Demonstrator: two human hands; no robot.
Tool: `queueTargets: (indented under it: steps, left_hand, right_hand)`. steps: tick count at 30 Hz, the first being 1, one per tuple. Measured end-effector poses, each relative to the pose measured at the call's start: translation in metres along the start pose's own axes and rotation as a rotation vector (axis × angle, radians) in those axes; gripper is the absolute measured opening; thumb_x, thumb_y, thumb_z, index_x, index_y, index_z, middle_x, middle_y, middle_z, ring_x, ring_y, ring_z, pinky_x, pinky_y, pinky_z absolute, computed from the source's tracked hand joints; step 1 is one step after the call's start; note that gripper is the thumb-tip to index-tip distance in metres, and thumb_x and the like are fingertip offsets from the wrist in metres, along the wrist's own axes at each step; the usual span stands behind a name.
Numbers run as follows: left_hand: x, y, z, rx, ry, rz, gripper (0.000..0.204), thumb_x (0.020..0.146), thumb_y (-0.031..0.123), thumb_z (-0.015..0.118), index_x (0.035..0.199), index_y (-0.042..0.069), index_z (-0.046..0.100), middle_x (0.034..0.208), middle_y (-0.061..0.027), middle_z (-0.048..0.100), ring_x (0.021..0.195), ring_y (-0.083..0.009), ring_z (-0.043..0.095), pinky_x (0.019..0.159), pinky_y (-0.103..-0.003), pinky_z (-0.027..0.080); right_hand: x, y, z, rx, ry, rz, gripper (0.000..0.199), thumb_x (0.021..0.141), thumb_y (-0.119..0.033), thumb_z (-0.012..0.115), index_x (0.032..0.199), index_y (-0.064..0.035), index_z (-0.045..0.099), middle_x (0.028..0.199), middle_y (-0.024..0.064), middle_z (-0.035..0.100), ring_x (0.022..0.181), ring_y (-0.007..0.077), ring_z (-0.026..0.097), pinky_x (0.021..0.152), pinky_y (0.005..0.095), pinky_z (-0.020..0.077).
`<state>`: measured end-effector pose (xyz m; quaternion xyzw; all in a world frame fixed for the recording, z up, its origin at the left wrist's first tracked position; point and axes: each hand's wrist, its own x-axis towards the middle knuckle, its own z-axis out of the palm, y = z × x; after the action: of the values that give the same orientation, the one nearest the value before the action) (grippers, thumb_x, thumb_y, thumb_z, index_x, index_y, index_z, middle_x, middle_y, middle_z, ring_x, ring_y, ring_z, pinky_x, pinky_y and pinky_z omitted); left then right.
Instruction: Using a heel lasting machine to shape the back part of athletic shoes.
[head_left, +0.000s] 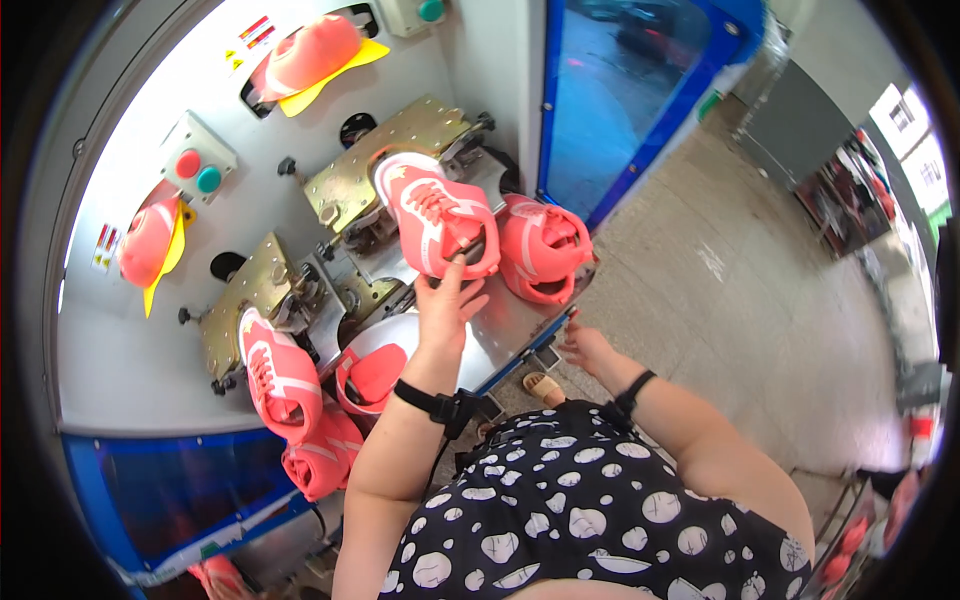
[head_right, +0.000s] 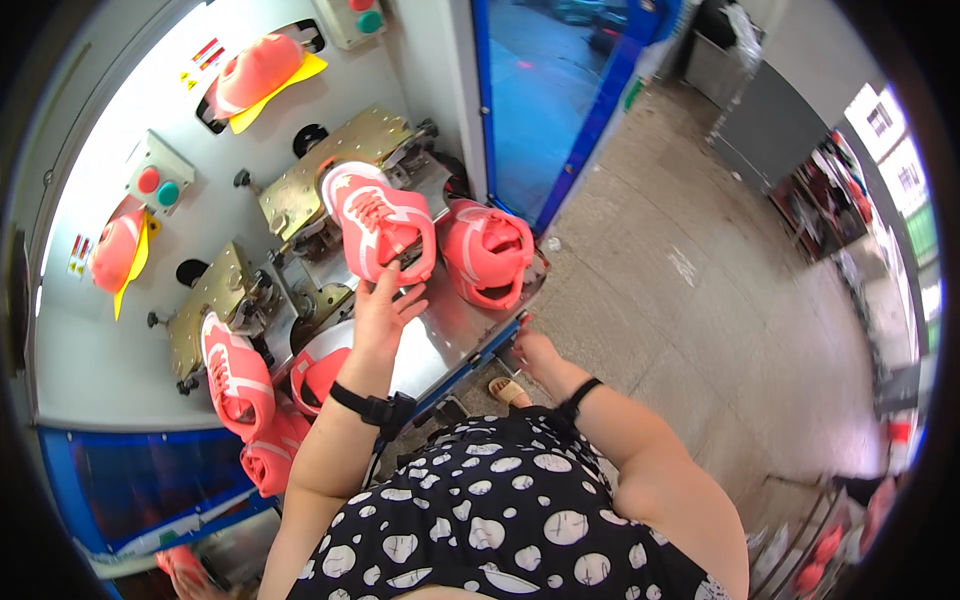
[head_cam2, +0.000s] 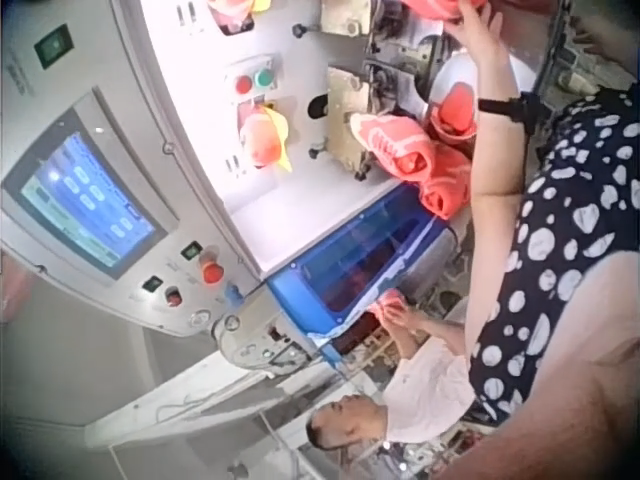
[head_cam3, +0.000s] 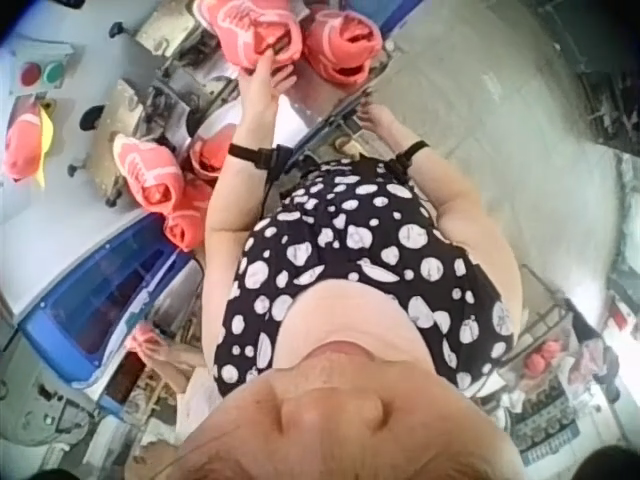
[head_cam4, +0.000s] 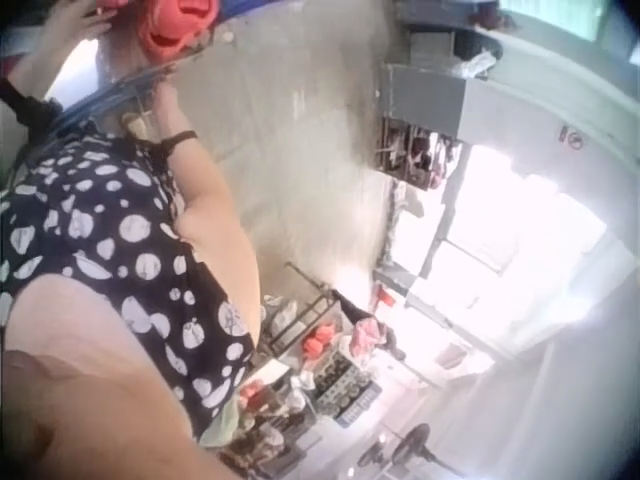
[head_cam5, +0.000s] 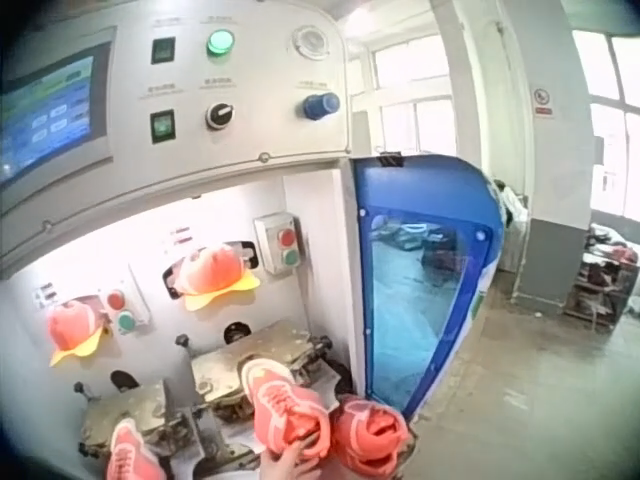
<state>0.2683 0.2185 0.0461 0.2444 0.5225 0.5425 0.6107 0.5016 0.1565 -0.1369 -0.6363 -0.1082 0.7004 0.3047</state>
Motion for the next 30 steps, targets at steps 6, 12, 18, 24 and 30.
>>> queueTargets:
  steps: [6,12,18,24,30]
  left_hand:
    - [-0.003,0.041,0.002,-0.140,0.067,-0.228,0.034,0.089,0.040,0.049,0.103,0.009,0.054,0.073,-0.0079,0.063,0.053,-0.0200,0.059,0.050,-0.033,0.052]
    - [-0.011,0.038,0.015,-0.020,0.208,-0.129,0.042,0.088,0.047,0.048,0.091,0.007,0.061,0.061,-0.0031,0.057,0.040,-0.0125,0.050,0.034,-0.027,0.042]
    - [-0.033,0.060,-0.004,-0.542,-0.207,-0.113,0.038,0.094,0.043,0.040,0.100,0.013,0.061,0.063,-0.0003,0.058,0.039,-0.0150,0.047,0.036,-0.032,0.034]
    - [-0.195,0.056,-0.098,0.321,0.324,0.681,0.063,0.096,0.044,0.043,0.144,0.005,0.033,0.126,-0.0106,0.056,0.113,-0.0210,0.057,0.096,-0.036,0.047]
    - [-0.304,0.060,-0.227,-0.128,0.864,0.694,0.052,0.091,0.033,0.055,0.135,0.005,0.046,0.105,-0.0114,0.059,0.081,-0.0161,0.065,0.055,-0.028,0.058]
  right_hand:
    - [-0.073,-0.045,0.020,-0.517,-0.621,0.068,0.032,0.096,-0.023,0.047,0.118,-0.0089,0.064,0.107,0.0037,0.069,0.079,0.0103,0.061,0.066,0.0237,0.0492]
    - [-0.087,-0.154,0.119,0.173,-0.832,-0.075,0.054,0.097,-0.056,0.043,0.114,-0.0093,0.062,0.099,0.0007,0.069,0.067,0.0084,0.060,0.054,0.0236,0.0460]
    - [-0.175,-0.182,0.159,-0.151,-0.632,-0.649,0.026,0.089,-0.020,0.070,0.107,-0.0042,0.059,0.083,-0.0027,0.061,0.051,0.0018,0.045,0.042,0.0177,0.0324]
    - [-0.231,-0.145,0.172,-0.636,-1.277,-0.793,0.050,0.076,0.000,0.077,0.120,0.0012,0.053,0.107,0.0069,0.062,0.082,0.0110,0.064,0.071,0.0217,0.0520]
    - [-0.201,-0.082,0.222,-0.903,-1.316,-0.564,0.023,0.085,-0.008,0.071,0.106,-0.0025,0.063,0.099,0.0022,0.062,0.076,0.0060,0.060,0.067,0.0208,0.0486]
